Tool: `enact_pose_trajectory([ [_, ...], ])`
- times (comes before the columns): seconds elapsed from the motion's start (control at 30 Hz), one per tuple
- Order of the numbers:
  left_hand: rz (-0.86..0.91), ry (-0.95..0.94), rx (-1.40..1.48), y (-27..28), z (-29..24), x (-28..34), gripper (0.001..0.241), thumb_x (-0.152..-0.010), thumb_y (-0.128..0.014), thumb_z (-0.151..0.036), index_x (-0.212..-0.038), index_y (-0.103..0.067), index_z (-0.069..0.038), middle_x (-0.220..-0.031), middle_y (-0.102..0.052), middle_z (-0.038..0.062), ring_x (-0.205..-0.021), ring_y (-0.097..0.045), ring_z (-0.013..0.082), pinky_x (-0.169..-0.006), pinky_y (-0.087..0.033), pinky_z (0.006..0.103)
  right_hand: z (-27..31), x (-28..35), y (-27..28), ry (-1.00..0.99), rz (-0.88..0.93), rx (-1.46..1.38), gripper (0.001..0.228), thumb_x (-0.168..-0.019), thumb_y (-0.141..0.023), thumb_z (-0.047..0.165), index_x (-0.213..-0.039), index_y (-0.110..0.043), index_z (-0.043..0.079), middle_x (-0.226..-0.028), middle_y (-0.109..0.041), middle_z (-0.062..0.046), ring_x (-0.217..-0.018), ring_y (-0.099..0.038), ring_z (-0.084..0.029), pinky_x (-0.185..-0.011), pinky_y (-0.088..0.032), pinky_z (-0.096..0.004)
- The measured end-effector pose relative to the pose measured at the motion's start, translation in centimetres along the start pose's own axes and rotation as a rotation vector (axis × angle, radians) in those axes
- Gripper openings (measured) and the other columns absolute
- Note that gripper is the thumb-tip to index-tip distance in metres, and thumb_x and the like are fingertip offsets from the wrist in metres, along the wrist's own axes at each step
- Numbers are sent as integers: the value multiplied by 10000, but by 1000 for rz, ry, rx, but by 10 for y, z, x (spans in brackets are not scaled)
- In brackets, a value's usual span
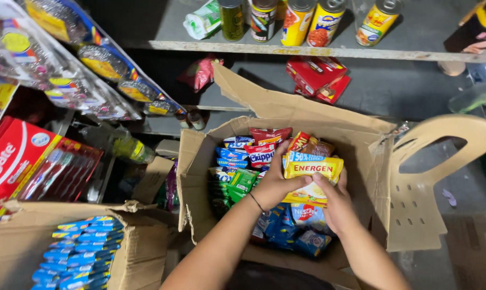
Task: Sorting through small product sachets in one box and organizing them into another container.
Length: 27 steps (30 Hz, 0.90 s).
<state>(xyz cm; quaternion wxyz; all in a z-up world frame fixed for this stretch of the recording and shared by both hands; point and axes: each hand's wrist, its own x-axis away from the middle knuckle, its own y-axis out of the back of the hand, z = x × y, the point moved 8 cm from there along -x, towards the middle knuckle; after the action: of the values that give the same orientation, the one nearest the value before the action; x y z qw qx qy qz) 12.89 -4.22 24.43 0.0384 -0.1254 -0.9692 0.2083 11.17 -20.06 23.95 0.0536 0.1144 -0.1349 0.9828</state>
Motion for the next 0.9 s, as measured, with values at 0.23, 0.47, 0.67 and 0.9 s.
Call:
enact_pose_trajectory([
  [0.23, -144, 7, 94, 57, -21, 38, 1219, -752, -818, -41, -1667, -18, -125, -1439, -528, 141, -1254, -578, 216, -1045, -492, 367, -52, -13, -50, -472, 492, -130, 668, -838, -730, 309, -1436, -517, 102, -1353, -657, -125, -1223, -644, -278, -964, -558, -477],
  [0.47, -400, -109, 78, 147, -70, 126, 1206, -781, -815, -62, -1657, 14, -56, -1363, -591, 155, -1208, -607, 227, -1052, -492, 369, -55, 18, -196, -397, 786, 65, 703, -776, -810, 252, -1398, -535, 73, -1263, -688, -118, -1136, -681, -274, -930, -572, -480],
  [0.67, -879, -506, 78, 245, -103, 263, 1120, -769, -875, -194, -1596, -133, -56, -1487, -482, 63, -1290, -562, 196, -1079, -492, 361, -81, 88, -346, -208, 1001, 198, 659, -787, -816, 143, -1368, -532, 19, -1234, -691, -117, -1122, -688, -234, -952, -573, -417],
  [0.9, -1808, -442, -791, 274, -153, 505, 584, -711, -909, -170, -1188, -593, -51, -1098, -574, 141, -987, -576, 259, -902, -516, 371, -182, 237, -500, -109, 1291, 349, 650, -763, -837, 119, -1319, -509, 48, -1205, -695, -94, -1063, -703, -184, -921, -588, -359],
])
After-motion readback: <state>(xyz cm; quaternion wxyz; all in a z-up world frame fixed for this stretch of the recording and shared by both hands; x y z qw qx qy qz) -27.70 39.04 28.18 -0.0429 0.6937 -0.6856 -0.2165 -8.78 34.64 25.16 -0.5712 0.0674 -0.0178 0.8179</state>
